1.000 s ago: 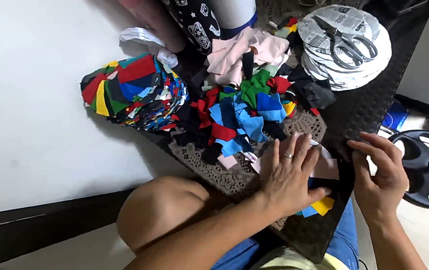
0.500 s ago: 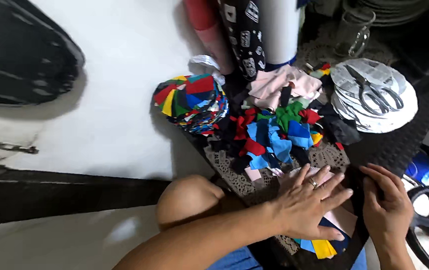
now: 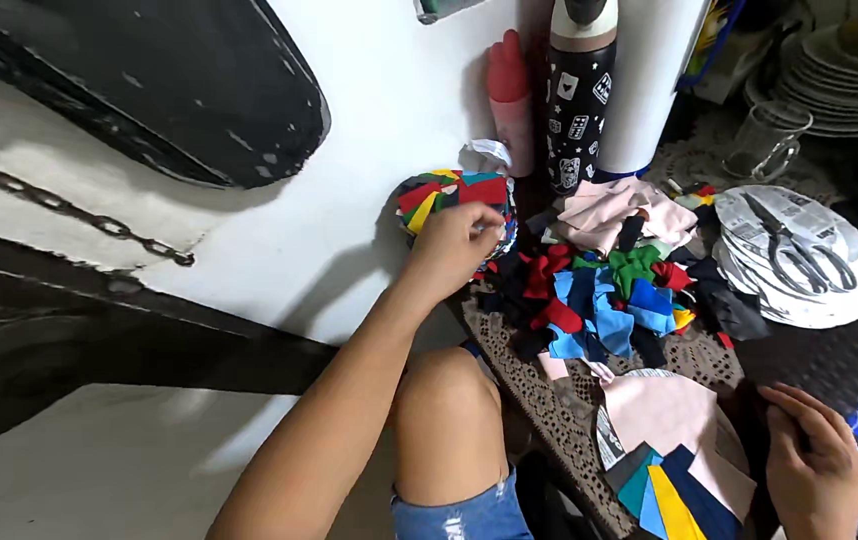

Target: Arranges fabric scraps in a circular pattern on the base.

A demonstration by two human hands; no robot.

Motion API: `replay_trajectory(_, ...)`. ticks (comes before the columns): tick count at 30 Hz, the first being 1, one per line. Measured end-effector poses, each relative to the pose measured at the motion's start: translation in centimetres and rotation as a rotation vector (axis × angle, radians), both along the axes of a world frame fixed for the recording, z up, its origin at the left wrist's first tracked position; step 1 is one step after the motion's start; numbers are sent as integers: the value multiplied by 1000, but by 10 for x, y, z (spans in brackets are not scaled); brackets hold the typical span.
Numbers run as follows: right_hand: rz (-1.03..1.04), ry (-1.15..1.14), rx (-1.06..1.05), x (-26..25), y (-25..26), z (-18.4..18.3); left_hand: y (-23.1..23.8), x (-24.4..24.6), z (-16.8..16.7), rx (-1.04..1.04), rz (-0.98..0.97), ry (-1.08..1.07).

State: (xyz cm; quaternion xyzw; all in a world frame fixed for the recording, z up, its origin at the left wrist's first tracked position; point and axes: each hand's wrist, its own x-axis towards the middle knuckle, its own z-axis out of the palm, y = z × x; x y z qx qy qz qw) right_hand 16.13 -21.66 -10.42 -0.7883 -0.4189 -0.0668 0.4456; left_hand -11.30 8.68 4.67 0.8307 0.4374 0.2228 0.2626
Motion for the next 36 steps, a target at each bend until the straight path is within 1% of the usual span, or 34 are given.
replay_trajectory(2,-6,-11,-8,0,0,2,-5,2,-13,-36,-35,62)
replay_trajectory(4,-1,-15,-12,0,0,3,-7,15,-19,-66,-111,125)
replay_trajectory(7,-12,-13,-20,-1,-2,2,-1,48,-22,-90,-259,224)
replay_trajectory(9,-17,-13,-14,0,-2,2,4,72,-25,-87,-316,265)
replay_trajectory(12,-25,5,36,2,-4,1,8,100,-31,-24,-328,290)
replay_trajectory(15,-63,77,108,4,-8,-6,7,117,-34,-3,-352,362)
replay_trajectory(17,-71,118,144,5,-9,-9,5,122,-37,6,-372,421)
replay_trajectory(21,-61,129,160,6,-6,-9,5,126,-42,35,-377,520)
replay_trajectory(25,-62,105,132,5,-3,-8,0,131,-42,134,-384,622)
replay_trajectory(27,-66,100,125,5,-3,-6,-2,134,-42,173,-381,638)
replay_trajectory(30,-50,107,117,6,-4,-6,0,130,-44,128,-329,546)
replay_trajectory(32,-34,104,101,7,-3,-7,8,118,-42,45,-256,387)
replay_trajectory(34,-37,84,62,7,-1,-4,14,107,-34,-95,-162,181)
replay_trajectory(36,-27,73,21,5,3,5,10,99,-24,-287,-106,-23)
